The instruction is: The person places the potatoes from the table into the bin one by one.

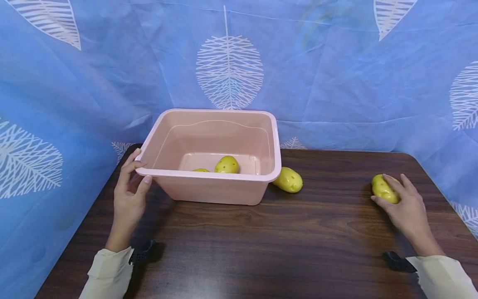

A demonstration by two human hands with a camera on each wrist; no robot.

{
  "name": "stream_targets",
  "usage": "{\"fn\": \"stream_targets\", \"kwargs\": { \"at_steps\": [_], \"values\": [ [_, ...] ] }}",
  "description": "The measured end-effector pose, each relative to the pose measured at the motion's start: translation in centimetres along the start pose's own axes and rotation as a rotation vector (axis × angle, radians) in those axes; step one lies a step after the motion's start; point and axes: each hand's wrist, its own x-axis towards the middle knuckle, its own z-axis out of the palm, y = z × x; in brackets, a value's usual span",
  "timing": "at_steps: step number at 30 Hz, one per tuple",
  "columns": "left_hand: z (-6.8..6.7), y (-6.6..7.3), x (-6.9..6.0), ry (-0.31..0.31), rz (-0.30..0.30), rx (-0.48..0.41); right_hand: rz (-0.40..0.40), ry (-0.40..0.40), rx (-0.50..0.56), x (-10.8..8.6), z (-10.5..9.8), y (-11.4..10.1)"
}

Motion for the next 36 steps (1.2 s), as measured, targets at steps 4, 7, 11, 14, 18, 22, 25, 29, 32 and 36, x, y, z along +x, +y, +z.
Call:
{"fn": "stream_targets", "kwargs": {
  "at_steps": [4, 7, 11, 14, 18, 22, 25, 29, 32, 36],
  "values": [
    [0.0, 0.0, 0.0, 0.0, -0.001, 0.01, -0.05, 0.017, -0.021, 0.2, 0.1, 0.1],
    [0.0, 0.0, 0.1, 0.0, -0.003, 0.015, -0.098, 0.024, -0.045, 0.4, 0.2, 0.0],
    [-0.1, 0.0, 0.1, 0.0, -0.006, 0.011, -0.155, 0.03, -0.077, 0.8, 0.2, 0.0],
    [-0.1, 0.0, 0.1, -0.002, -0.004, 0.011, -0.159, 0.029, -0.091, 1.0, 0.2, 0.0],
    [0.0, 0.0, 0.1, -0.008, -0.008, 0.003, -0.154, 0.027, -0.094, 1.1, 0.3, 0.2],
    [0.0, 0.0, 0.1, -0.01, -0.014, -0.003, -0.156, 0.026, -0.087, 1.2, 0.3, 0.4],
    [0.0, 0.0, 0.1, -0.01, -0.013, -0.005, -0.153, 0.016, -0.074, 1.2, 0.1, 0.4],
    [0.0, 0.0, 0.1, -0.007, -0.013, 0.005, -0.154, 0.008, -0.043, 1.1, 0.1, 0.2],
    [0.0, 0.0, 0.1, -0.003, -0.012, 0.025, -0.156, 0.011, -0.02, 0.8, 0.2, -0.1],
    [-0.1, 0.0, 0.0, -0.002, 0.0, 0.034, -0.146, 0.022, 0.017, 0.5, 0.3, -0.6]
  ]
}}
